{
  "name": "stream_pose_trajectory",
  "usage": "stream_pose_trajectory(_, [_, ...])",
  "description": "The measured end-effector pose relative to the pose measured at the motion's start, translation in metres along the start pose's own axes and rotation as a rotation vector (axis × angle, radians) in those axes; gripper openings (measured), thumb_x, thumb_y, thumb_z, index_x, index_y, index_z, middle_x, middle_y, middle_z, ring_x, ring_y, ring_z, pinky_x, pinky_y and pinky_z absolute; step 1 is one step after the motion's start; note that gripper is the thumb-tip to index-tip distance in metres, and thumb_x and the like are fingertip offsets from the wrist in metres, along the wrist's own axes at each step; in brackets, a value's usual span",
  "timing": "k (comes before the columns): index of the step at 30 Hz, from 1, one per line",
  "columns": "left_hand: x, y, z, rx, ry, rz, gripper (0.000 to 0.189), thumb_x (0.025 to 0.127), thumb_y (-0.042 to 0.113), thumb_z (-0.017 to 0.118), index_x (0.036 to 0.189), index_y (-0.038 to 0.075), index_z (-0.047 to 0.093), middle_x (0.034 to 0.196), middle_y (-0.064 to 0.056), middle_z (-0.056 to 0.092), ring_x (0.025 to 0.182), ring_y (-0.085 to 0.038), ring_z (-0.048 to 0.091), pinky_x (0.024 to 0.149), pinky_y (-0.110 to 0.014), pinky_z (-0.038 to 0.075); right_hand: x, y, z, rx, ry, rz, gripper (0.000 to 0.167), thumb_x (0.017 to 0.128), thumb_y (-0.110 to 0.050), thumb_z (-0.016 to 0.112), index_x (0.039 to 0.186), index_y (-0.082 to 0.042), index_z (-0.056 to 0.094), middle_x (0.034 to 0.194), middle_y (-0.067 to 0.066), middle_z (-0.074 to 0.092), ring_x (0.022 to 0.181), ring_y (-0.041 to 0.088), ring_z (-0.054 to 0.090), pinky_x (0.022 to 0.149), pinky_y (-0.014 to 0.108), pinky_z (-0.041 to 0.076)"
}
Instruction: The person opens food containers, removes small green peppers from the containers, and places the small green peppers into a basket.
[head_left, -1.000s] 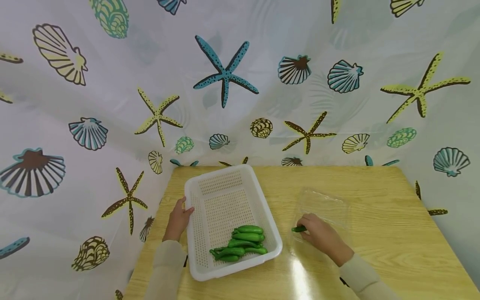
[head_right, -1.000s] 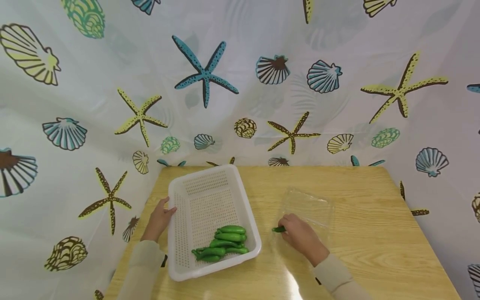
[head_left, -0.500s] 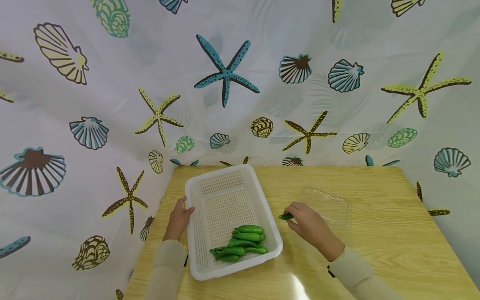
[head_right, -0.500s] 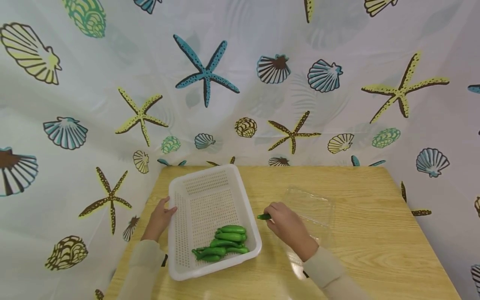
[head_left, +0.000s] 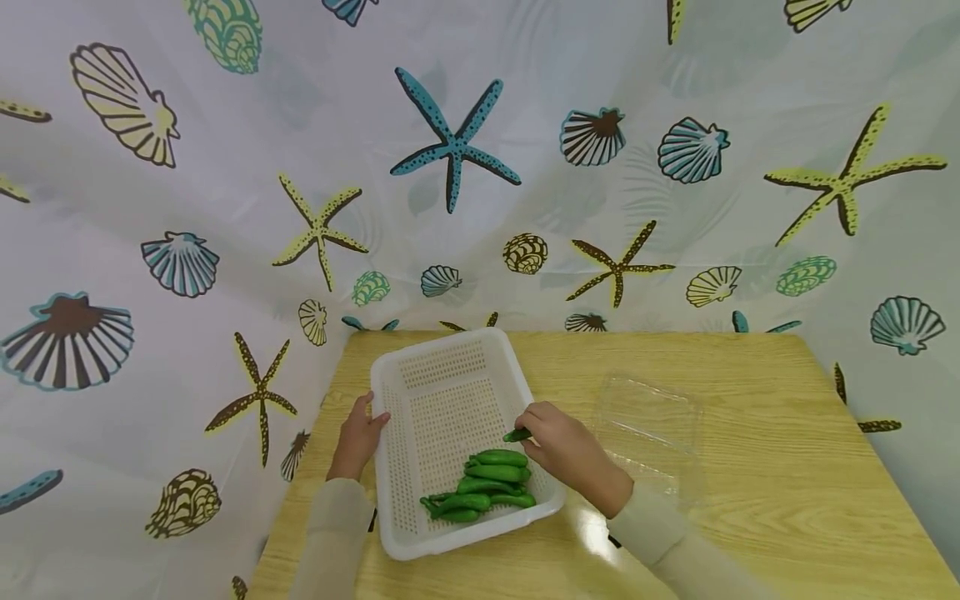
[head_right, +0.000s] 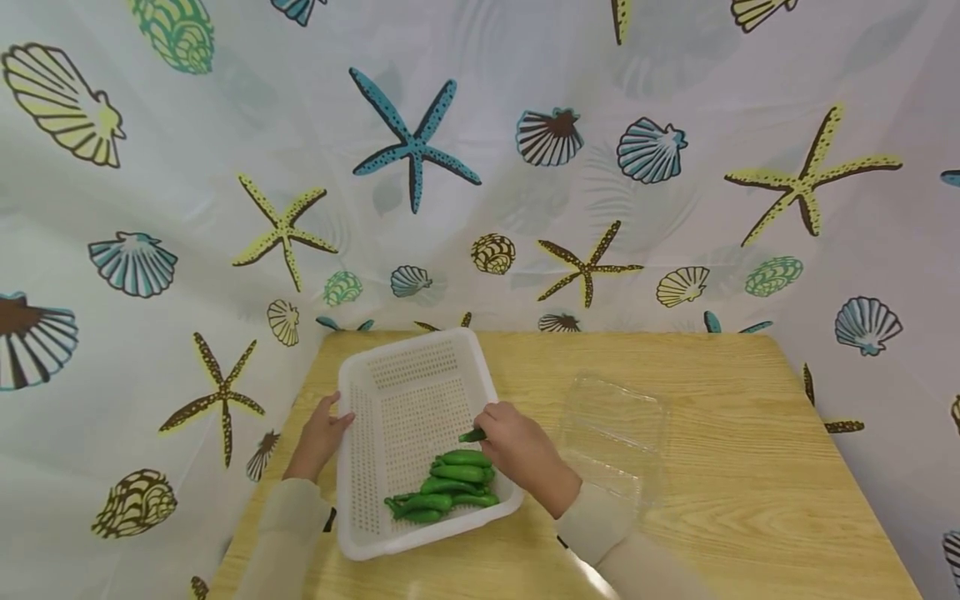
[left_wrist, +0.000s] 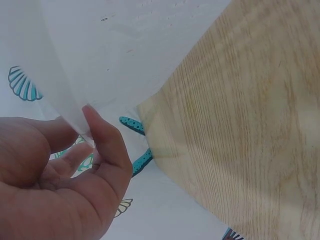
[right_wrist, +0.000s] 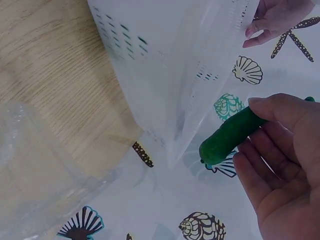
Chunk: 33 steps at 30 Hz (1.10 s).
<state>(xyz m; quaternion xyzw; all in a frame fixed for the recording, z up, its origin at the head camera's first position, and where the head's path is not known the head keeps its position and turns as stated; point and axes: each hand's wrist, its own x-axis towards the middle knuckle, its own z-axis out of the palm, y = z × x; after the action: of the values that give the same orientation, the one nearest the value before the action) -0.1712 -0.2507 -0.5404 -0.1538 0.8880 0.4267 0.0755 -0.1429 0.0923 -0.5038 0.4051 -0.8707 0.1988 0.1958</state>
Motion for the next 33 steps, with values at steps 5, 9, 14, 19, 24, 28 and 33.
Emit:
stream_pose_trajectory(5, [0.0, 0.0, 0.0, -0.002, 0.001, -0.011, 0.058, 0.098, 0.021, 0.049, 0.146, 0.007, 0.021, 0.135, -0.028, 0.042, 0.119, -0.039, 0.047, 0.094, -0.052, 0.038, 0.009, -0.008, 0.009, -0.008, -0.013, -0.029, 0.022, 0.072, -0.005, 0.077, 0.09, -0.009, 0.064, 0.088, -0.001, 0.059, 0.079, 0.011, 0.055, 0.062, 0.019, 0.047])
stream_pose_trajectory(9, [0.0, 0.002, 0.001, -0.015, -0.004, -0.028, 0.058, 0.098, 0.021, 0.049, 0.147, 0.009, 0.021, 0.136, -0.027, 0.042, 0.118, -0.038, 0.047, 0.094, -0.051, 0.039, 0.012, -0.013, 0.017, -0.038, -0.051, -0.019, 0.018, 0.075, -0.005, 0.074, 0.09, -0.011, 0.065, 0.087, -0.002, 0.059, 0.076, 0.01, 0.056, 0.059, 0.019, 0.047])
stream_pose_trajectory(14, [0.0, 0.004, 0.0, -0.022, -0.008, -0.034, 0.058, 0.098, 0.021, 0.048, 0.147, 0.009, 0.02, 0.135, -0.028, 0.042, 0.116, -0.038, 0.049, 0.092, -0.05, 0.04, 0.015, -0.019, 0.028, -0.062, -0.126, 0.031, 0.014, 0.079, -0.006, 0.069, 0.09, -0.013, 0.067, 0.087, -0.004, 0.059, 0.079, 0.01, 0.056, 0.059, 0.019, 0.047])
stream_pose_trajectory(19, [-0.002, 0.006, -0.001, -0.018, -0.003, -0.026, 0.057, 0.098, 0.021, 0.048, 0.146, 0.008, 0.021, 0.135, -0.028, 0.042, 0.116, -0.038, 0.05, 0.091, -0.05, 0.041, 0.016, -0.022, 0.04, -0.039, -0.188, 0.049, 0.013, 0.079, -0.006, 0.068, 0.091, -0.012, 0.067, 0.087, -0.004, 0.059, 0.08, 0.011, 0.057, 0.062, 0.019, 0.048])
stream_pose_trajectory(24, [-0.002, 0.007, -0.001, -0.008, 0.001, -0.022, 0.057, 0.098, 0.021, 0.048, 0.146, 0.007, 0.021, 0.134, -0.03, 0.043, 0.115, -0.039, 0.05, 0.091, -0.051, 0.04, 0.017, -0.023, 0.052, -0.024, -0.227, 0.049, 0.011, 0.079, -0.005, 0.07, 0.089, -0.011, 0.068, 0.084, -0.003, 0.058, 0.077, 0.011, 0.056, 0.063, 0.02, 0.047])
stream_pose_trajectory(28, [-0.001, 0.005, -0.001, -0.008, -0.001, -0.029, 0.057, 0.098, 0.021, 0.048, 0.147, 0.008, 0.021, 0.134, -0.029, 0.042, 0.116, -0.039, 0.049, 0.092, -0.051, 0.04, 0.018, -0.025, 0.061, -0.03, -0.276, 0.071, 0.008, 0.08, -0.005, 0.069, 0.087, -0.01, 0.069, 0.081, -0.002, 0.058, 0.075, 0.011, 0.057, 0.06, 0.02, 0.047])
stream_pose_trajectory(33, [-0.001, 0.005, 0.0, -0.023, -0.012, -0.036, 0.057, 0.098, 0.02, 0.048, 0.147, 0.009, 0.02, 0.135, -0.029, 0.041, 0.116, -0.039, 0.049, 0.091, -0.051, 0.041, 0.019, -0.03, 0.069, -0.056, -0.345, 0.107, 0.007, 0.082, -0.004, 0.066, 0.085, -0.009, 0.07, 0.078, -0.002, 0.058, 0.072, 0.011, 0.056, 0.056, 0.019, 0.046])
